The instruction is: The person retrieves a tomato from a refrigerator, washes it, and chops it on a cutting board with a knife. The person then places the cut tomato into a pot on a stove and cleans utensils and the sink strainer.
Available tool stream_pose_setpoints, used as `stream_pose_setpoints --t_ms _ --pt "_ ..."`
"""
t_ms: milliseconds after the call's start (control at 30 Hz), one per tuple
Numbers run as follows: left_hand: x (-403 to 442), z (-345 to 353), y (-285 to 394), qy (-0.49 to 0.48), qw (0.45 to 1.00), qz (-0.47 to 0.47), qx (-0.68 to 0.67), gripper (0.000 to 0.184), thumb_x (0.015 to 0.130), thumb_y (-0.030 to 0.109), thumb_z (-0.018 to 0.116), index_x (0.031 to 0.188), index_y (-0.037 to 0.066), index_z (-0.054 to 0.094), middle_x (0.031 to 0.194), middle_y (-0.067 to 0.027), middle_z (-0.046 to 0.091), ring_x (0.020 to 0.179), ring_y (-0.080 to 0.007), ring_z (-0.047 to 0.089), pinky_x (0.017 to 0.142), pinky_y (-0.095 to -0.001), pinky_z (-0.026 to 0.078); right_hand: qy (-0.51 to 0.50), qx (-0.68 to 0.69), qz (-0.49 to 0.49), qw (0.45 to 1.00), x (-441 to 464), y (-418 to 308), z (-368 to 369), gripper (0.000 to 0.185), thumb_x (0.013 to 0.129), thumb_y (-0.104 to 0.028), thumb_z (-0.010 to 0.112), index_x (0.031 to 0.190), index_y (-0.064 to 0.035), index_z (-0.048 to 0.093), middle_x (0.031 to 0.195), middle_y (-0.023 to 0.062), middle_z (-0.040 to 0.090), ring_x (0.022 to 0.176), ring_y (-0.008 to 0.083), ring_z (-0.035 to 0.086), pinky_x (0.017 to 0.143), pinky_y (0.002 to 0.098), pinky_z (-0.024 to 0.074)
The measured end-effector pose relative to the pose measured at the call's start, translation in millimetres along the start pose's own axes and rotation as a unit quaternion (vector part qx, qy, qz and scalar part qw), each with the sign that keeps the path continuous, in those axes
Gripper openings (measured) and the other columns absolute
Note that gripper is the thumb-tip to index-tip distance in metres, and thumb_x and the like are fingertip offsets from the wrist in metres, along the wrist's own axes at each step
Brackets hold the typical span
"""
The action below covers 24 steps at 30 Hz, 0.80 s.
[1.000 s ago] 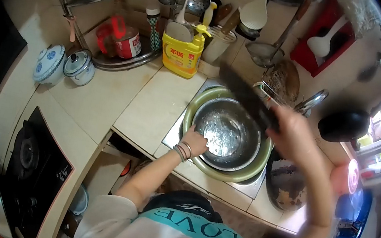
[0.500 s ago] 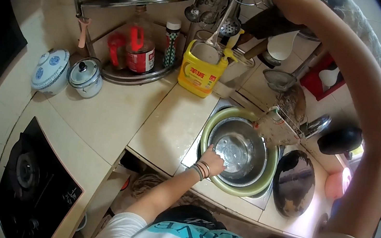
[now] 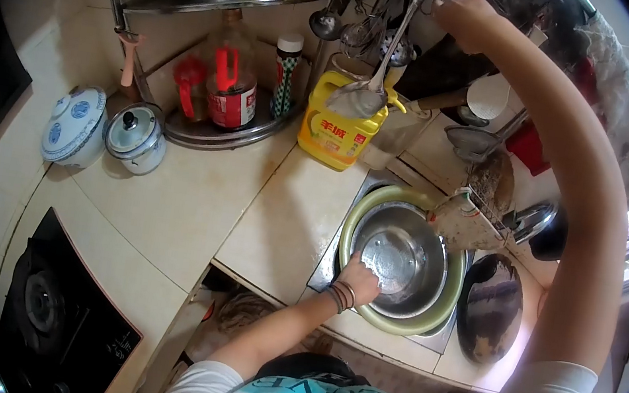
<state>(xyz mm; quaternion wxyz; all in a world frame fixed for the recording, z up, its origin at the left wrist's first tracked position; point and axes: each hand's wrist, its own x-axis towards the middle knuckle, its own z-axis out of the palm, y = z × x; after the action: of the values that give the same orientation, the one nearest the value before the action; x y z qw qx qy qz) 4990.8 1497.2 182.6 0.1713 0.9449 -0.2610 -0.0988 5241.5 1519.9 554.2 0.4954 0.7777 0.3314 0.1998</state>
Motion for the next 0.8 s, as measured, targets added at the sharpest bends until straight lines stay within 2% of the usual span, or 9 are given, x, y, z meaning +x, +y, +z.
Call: stream_pose_setpoints --t_ms 67,167,233,400,500,533,633,733,800 --pt "0 -3 0 -0.004 1.000 0.007 0.005 0.033 0.081 0.035 0.043 0.079 0.009 0.063 0.077 -0.0085 0.062 0.079 -0.0233 0.058 0.095 -0.0471 0.025 0.025 0.006 0.027 0.999 -7 0 -6 0.050 0.052 -0.008 0.075 0.098 -0.0059 0.054 0.085 0.0080 0.062 0.085 0.0224 0.060 0.064 0.0311 0.0485" --pt "2 1 0 -0.004 1.000 0.001 -0.001 0.032 0.081 0.035 0.044 0.079 0.009 0.063 0.077 -0.0084 0.062 0.079 -0.0233 0.058 0.095 -0.0465 0.025 -0.012 0.031 0.012 0.999 -9 5 -10 0.052 0.050 -0.010 0.076 0.097 -0.0058 0.052 0.081 0.0096 0.062 0.082 0.0244 0.060 0.065 0.0321 0.0481" --pt "2 3 -1 0.010 1.000 -0.002 -0.003 0.031 0.081 0.035 0.045 0.078 0.010 0.064 0.076 -0.0083 0.062 0.079 -0.0232 0.058 0.095 -0.0466 0.025 -0.150 -0.012 -0.029 0.988 -29 2 -66 0.029 0.071 -0.016 0.060 0.096 -0.0013 0.060 0.091 0.0089 0.062 0.087 0.0214 0.059 0.066 0.0328 0.0464" --pt "4 6 0 0.019 1.000 -0.007 -0.005 0.030 0.079 0.035 0.047 0.076 0.010 0.064 0.075 -0.0085 0.062 0.077 -0.0232 0.058 0.095 -0.0475 0.026 -0.270 0.108 0.015 0.957 -25 1 -62 0.029 0.068 -0.017 0.064 0.092 -0.0005 0.060 0.084 0.0089 0.062 0.083 0.0216 0.059 0.066 0.0346 0.0465" --pt "5 12 -1 0.050 0.999 -0.005 0.000 0.030 0.078 0.036 0.049 0.074 0.011 0.064 0.073 -0.0089 0.061 0.075 -0.0233 0.059 0.094 -0.0484 0.028 0.005 0.096 -0.059 0.994 -13 -8 2 0.052 0.051 -0.010 0.076 0.097 -0.0059 0.051 0.080 0.0089 0.062 0.082 0.0246 0.060 0.065 0.0329 0.0476" --pt "4 13 -2 0.066 0.998 0.002 -0.008 0.031 0.077 0.036 0.050 0.070 0.011 0.064 0.071 -0.0097 0.061 0.075 -0.0238 0.059 0.093 -0.0491 0.029 0.020 0.109 -0.052 0.992 -15 -16 14 0.053 0.051 -0.012 0.076 0.097 -0.0059 0.051 0.079 0.0085 0.062 0.082 0.0244 0.060 0.067 0.0322 0.0469" --pt "6 6 0 -0.009 1.000 -0.004 0.008 0.038 0.079 0.040 0.046 0.074 0.009 0.066 0.076 -0.0121 0.063 0.081 -0.0255 0.058 0.095 -0.0503 0.026 -0.047 0.059 -0.122 0.990 -21 -32 4 0.024 0.071 -0.017 0.060 0.090 -0.0019 0.060 0.084 0.0070 0.063 0.082 0.0208 0.060 0.065 0.0358 0.0462" --pt "10 -3 4 -0.122 0.992 -0.008 0.042 0.042 0.084 0.041 0.038 0.084 0.009 0.066 0.086 -0.0104 0.063 0.089 -0.0257 0.057 0.098 -0.0530 0.018 -0.003 0.118 -0.072 0.990 -25 -52 23 0.020 0.074 -0.019 0.055 0.089 -0.0061 0.061 0.083 0.0053 0.063 0.081 0.0202 0.060 0.068 0.0365 0.0454" --pt "8 -15 5 -0.161 0.985 0.032 0.056 0.041 0.086 0.037 0.034 0.090 0.009 0.064 0.089 -0.0080 0.063 0.092 -0.0259 0.057 0.098 -0.0551 0.015 0.079 0.129 -0.048 0.987 -40 -62 28 0.020 0.077 -0.021 0.053 0.090 -0.0096 0.062 0.084 0.0050 0.063 0.084 0.0199 0.060 0.072 0.0373 0.0437"
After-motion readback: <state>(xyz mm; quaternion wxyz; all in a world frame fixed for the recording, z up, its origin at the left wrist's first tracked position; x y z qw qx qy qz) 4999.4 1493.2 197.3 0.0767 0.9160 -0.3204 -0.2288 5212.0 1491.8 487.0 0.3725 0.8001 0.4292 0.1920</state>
